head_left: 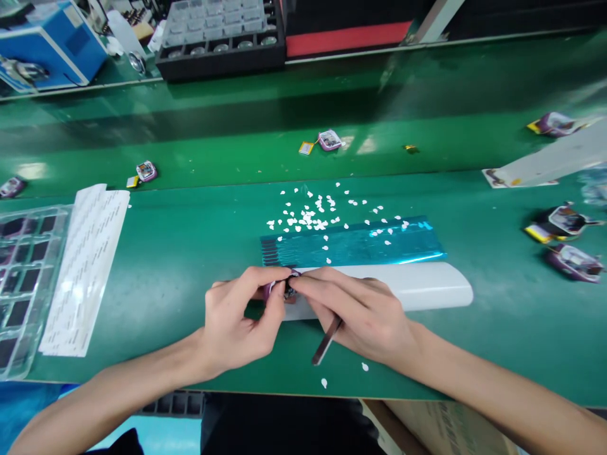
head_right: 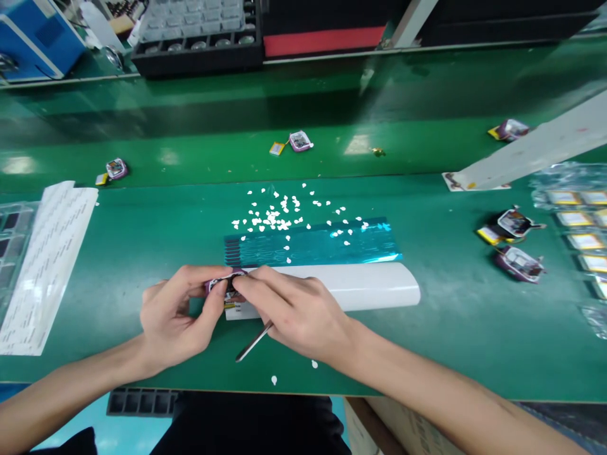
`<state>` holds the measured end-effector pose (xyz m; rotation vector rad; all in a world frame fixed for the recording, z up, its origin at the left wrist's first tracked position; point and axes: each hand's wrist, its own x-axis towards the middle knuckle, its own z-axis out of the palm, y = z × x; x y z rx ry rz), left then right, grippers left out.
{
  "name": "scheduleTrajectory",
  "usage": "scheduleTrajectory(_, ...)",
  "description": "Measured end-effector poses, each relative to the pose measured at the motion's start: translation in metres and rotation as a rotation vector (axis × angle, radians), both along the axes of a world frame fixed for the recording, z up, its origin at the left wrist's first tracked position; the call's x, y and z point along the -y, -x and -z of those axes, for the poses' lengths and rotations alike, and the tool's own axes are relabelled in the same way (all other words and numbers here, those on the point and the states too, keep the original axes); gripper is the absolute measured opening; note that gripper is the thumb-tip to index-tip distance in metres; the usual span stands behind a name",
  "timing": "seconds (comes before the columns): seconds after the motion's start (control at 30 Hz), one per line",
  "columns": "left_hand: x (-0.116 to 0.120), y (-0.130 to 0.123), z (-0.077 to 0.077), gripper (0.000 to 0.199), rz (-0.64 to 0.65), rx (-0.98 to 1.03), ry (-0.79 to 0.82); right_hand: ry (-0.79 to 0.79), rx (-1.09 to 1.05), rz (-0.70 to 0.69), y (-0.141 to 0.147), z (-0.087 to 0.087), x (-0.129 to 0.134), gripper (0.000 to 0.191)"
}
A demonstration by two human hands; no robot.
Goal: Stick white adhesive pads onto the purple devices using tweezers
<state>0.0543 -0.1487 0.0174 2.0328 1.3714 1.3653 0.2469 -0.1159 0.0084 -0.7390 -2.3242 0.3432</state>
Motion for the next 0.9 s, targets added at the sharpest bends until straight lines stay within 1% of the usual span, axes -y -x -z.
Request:
scheduleTrajectory(0.07,0.001,0.000,-0.001,0.019,0.019,0.080,0.084,-0.007,-0.003,0.000,0.000,0.000,0.000,0.028)
scheduleTrajectory(0.23,-0.001,-0.001,-0.002,0.011,0.085,0.393,0.384,0.136,-0.205,-0.014,0.004,-0.004,-0.008,0.019)
scheduleTrajectory(0.3,-0.001,-0.001,-0.001,0.009,0.097,0.462,0.435,0.128,-0.225,-0.010,0.005,-0.006,-0.011,0.020)
scheduleTrajectory(0.4,-0.001,-0.001,0.001,0.010,0.111,0.489,0.464,0.070,-0.216,0.005,0.004,-0.008,-0.012,0.024)
scheduleTrajectory(0.5,0.000,-0.001,0.001,0.009,0.133,0.458,0.474,0.030,-0.192,0.014,0.002,-0.006,-0.012,0.025)
scheduleTrajectory(0.57,0.000,-0.002,0.000,0.011,0.137,0.407,0.452,0.007,-0.174,0.016,0.001,-0.005,-0.011,0.025)
scheduleTrajectory(0.73,-0.001,-0.003,-0.002,0.014,0.119,0.294,0.340,0.004,-0.222,0.022,0.003,-0.005,-0.009,0.021)
scheduleTrajectory(0.9,0.000,-0.004,-0.002,0.015,0.089,0.181,0.222,-0.037,-0.188,0.049,0.003,-0.006,-0.008,0.020)
